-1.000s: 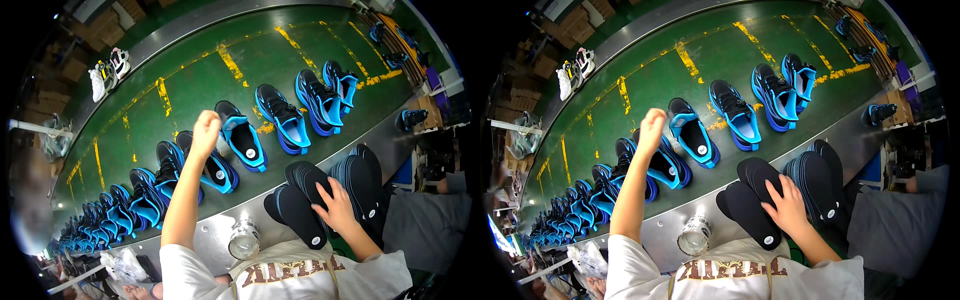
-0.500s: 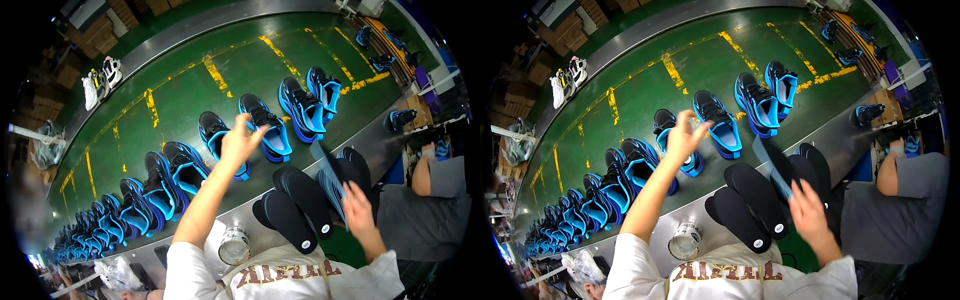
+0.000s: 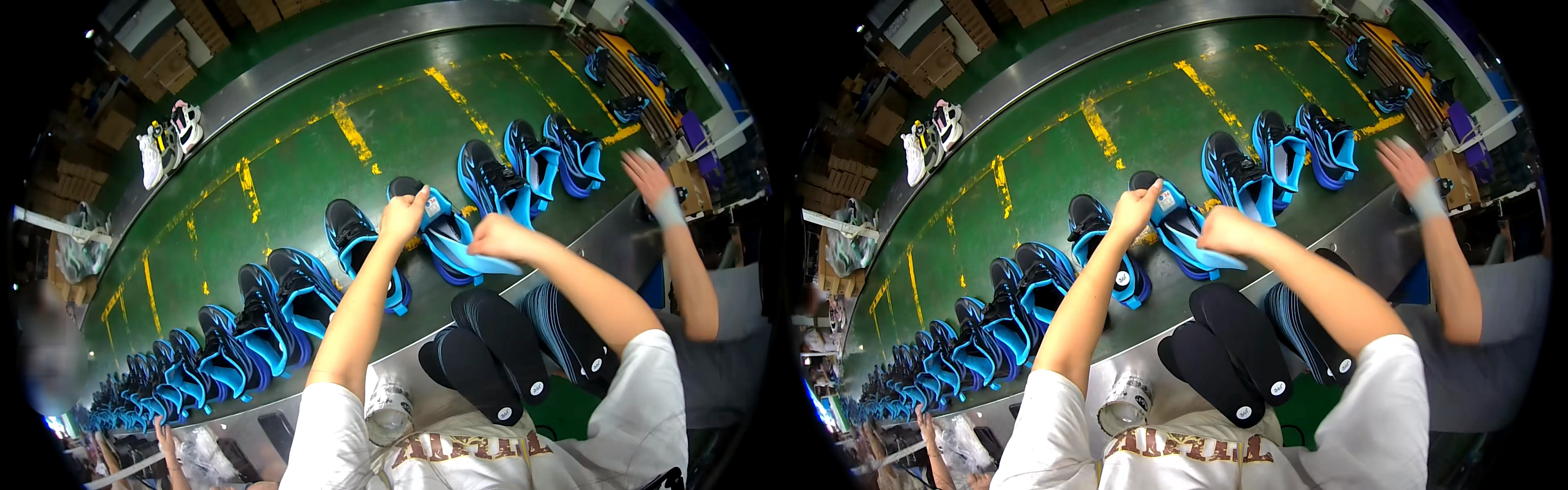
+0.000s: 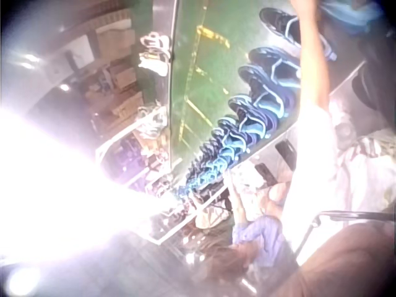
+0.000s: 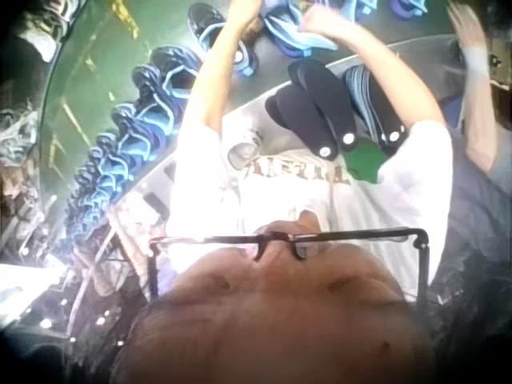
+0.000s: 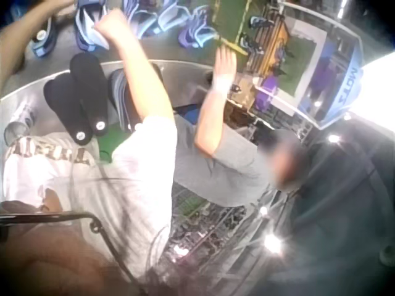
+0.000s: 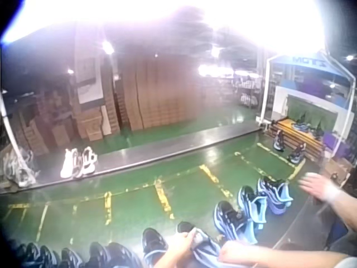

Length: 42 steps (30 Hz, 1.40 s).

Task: The person inserts black insoles into several blue and black shoes on an assembly line by hand. The person picks up insoles from a stack, places them into the shoes, and pushes them down to ensure they are seated properly.

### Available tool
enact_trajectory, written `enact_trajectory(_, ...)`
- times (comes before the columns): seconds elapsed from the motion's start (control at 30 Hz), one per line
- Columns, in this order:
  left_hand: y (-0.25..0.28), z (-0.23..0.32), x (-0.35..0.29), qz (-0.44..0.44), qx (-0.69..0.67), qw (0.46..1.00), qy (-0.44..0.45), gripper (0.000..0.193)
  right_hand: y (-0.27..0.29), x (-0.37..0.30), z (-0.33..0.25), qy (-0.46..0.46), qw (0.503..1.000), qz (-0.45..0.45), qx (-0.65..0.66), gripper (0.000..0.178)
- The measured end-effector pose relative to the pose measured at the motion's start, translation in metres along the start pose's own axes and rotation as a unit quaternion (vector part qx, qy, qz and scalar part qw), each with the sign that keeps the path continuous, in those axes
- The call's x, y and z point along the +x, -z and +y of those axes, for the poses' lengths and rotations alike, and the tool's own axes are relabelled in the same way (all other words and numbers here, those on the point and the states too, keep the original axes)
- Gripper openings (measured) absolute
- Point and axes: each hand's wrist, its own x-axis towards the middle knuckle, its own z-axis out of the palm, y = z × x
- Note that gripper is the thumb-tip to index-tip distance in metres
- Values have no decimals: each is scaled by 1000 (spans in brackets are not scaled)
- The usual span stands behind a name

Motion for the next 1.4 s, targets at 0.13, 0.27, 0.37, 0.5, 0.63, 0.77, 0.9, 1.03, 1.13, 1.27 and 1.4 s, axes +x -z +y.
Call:
enact_trajectory(0.13, -4, -7, 0, -18, -63, 998, 1, 56, -63, 40, 6, -16, 979, 70, -191, 24)
enact_trajectory(0.27, -6, -9, -6, -7, -89, 996, -26, 53, -70, 20, 0, 19, 960, 161, -227, 32)
enact_trajectory(0.37, -8, -14, -8, 15, -119, 991, -55, 52, -45, -6, -29, -29, 957, 142, -252, 31)
enact_trajectory(0.5, -7, -7, -11, -2, -122, 992, -43, 48, -32, 8, -12, -29, 981, 0, -194, 24)
enact_trajectory(0.63, -7, -9, -10, -28, -147, 989, -18, 50, -49, 14, 0, 37, 965, 25, -259, 16)
enact_trajectory(0.77, -11, -7, -9, -24, -145, 989, -18, 49, -71, 42, 19, 72, 955, 91, -273, 15)
enact_trajectory(0.9, -12, -8, -12, -16, -130, 991, -40, 49, -77, 53, 24, 55, 946, 76, -310, 15)
enact_trajectory(1.03, -6, -2, -17, -35, -119, 992, -35, 49, -65, 61, 13, -12, 949, -73, -306, 23)
enact_trajectory(1.13, -9, -7, -14, -37, -122, 991, -36, 46, -64, 63, 7, -31, 900, -160, -405, 28)
enact_trajectory(1.27, -13, -12, -9, -22, -139, 989, -51, 43, -65, 69, 12, 6, 866, -208, -454, 27)
enact_trajectory(1.4, -18, -17, -6, 51, -124, 987, -88, 37, -69, 83, 21, 34, 881, -243, -406, 27)
